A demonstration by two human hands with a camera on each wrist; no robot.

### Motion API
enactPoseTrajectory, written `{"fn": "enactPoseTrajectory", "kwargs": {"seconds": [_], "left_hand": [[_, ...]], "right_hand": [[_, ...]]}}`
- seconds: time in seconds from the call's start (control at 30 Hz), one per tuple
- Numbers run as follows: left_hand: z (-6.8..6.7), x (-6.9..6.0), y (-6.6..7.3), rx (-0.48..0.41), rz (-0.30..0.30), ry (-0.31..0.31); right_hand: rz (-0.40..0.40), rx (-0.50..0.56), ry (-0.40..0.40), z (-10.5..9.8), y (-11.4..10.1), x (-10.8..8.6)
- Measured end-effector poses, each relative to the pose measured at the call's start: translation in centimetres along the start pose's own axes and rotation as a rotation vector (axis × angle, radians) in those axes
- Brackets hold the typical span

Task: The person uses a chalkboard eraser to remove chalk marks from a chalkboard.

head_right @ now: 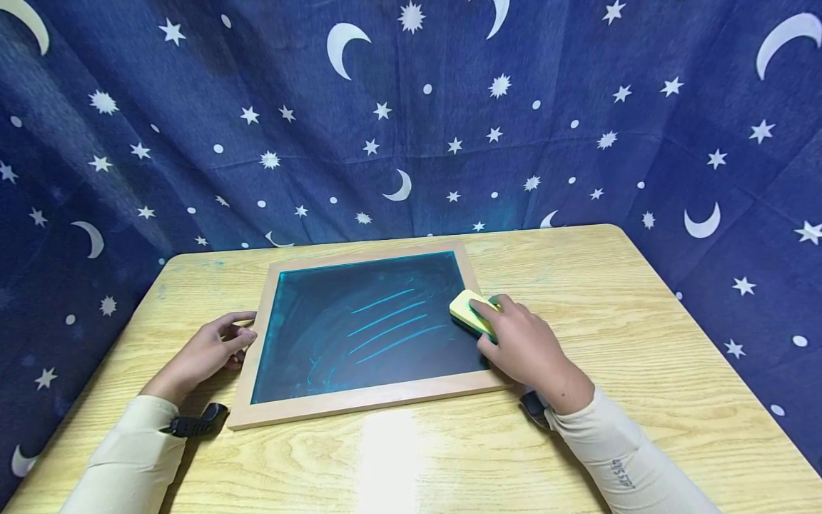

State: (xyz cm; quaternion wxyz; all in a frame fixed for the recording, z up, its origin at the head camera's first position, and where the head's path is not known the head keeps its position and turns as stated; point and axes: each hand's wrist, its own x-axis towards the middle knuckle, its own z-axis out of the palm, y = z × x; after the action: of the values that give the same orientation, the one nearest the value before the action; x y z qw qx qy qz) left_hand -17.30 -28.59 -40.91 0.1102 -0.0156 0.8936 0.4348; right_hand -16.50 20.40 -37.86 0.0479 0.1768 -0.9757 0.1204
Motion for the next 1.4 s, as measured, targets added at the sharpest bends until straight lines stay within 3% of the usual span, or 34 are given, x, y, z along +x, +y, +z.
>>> {"fn": "enactPoseTrajectory", "kwargs": {"seconds": [0.53,1.4], "left_hand": [[0.0,0.0,-0.2,-0.009,-0.008,0.002],[0.1,-0.1,0.0,0.001,-0.002,0.015]], "right_hand": [[-0.027,-0.024,0.002,0.1,-0.7,-0.1],[-0.148,-0.031,0.068,1.3,-1.9,-0.3]]}}
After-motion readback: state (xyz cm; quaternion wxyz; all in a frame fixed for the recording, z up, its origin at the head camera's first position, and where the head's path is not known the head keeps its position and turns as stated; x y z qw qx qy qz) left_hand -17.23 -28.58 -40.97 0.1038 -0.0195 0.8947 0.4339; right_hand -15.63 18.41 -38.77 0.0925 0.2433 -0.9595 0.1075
